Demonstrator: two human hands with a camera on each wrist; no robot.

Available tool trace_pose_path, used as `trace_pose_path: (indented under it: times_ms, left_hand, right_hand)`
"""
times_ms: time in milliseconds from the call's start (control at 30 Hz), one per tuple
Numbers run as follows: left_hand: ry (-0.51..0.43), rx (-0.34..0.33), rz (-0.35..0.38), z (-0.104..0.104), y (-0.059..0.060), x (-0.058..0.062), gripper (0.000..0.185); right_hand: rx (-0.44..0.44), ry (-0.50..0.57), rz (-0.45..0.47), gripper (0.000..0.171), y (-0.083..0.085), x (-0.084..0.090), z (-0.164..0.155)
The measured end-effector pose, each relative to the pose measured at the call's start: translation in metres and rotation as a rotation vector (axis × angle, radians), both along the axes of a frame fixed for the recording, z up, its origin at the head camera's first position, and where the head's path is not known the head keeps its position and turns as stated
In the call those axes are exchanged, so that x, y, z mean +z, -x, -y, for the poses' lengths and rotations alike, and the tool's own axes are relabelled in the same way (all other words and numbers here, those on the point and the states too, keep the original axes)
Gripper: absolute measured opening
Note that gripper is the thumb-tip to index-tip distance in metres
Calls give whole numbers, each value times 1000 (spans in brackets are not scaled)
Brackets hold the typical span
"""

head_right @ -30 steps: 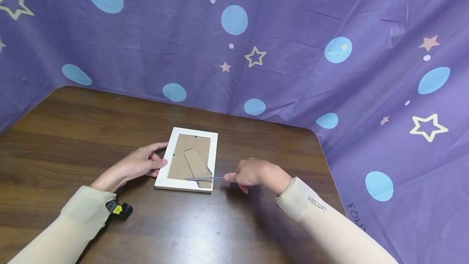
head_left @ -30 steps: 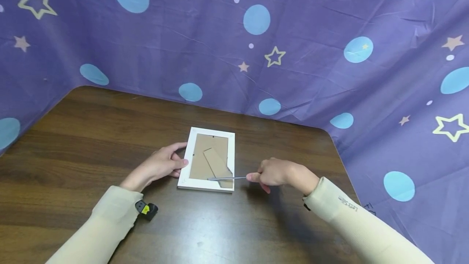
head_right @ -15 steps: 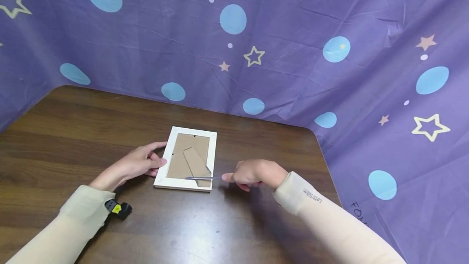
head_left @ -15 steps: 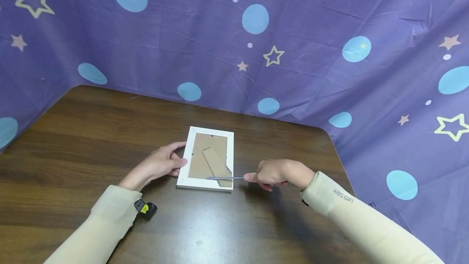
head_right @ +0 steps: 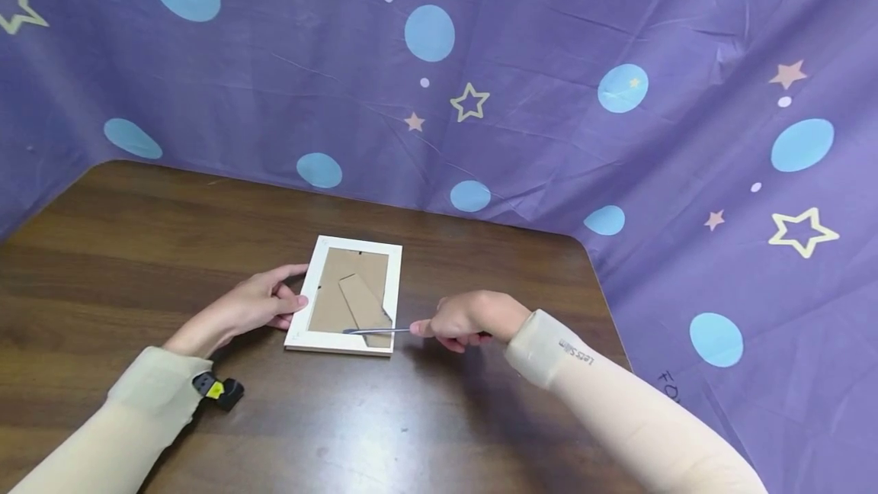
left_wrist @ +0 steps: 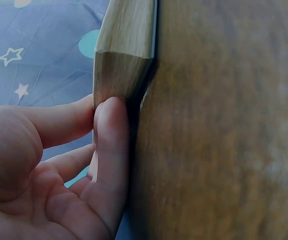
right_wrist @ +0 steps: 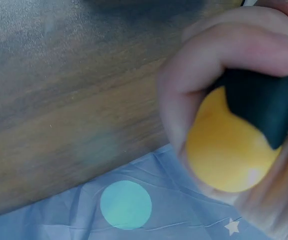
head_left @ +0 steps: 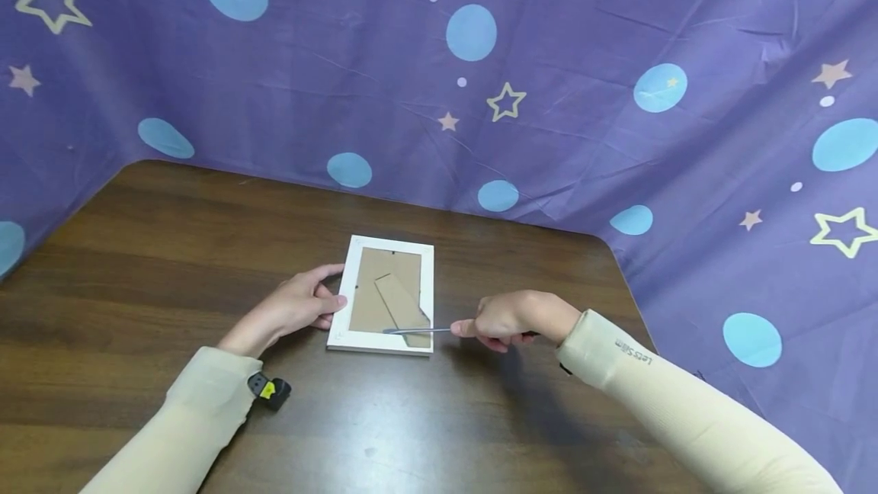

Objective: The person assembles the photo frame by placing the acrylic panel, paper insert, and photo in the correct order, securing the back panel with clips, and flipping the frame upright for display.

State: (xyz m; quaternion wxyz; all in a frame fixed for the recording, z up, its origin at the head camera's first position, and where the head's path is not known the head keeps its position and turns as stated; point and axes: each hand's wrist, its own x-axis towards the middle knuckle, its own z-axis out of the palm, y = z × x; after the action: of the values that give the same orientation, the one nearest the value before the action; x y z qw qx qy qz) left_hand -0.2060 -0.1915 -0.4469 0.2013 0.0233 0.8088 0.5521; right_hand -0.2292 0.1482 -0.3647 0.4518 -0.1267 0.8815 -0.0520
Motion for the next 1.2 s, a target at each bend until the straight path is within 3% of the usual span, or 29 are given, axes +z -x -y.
trace_pose_path:
  times_ms: [267,433,633,900,1200]
  left_hand:
    - [-2,4,3,4,-1,0,74]
    - [-3,10,1,3,-2,1,73]
    - [13,14,10,0,-3,0,73]
    - [-1,13,15,-2,-6,-3,71]
    - [29,18,9,0,-5,4,72]
  right_hand:
    - [0,50,13,78,-1,-5,-1]
    - [-26,119,-21,78,-11,-12,-6]
    - [-4,226,-130,80,-29,-27,-12]
    - [89,290,-334,75,-25,-38,-26]
    - [-5,267,-504,69,-14,-39,-53]
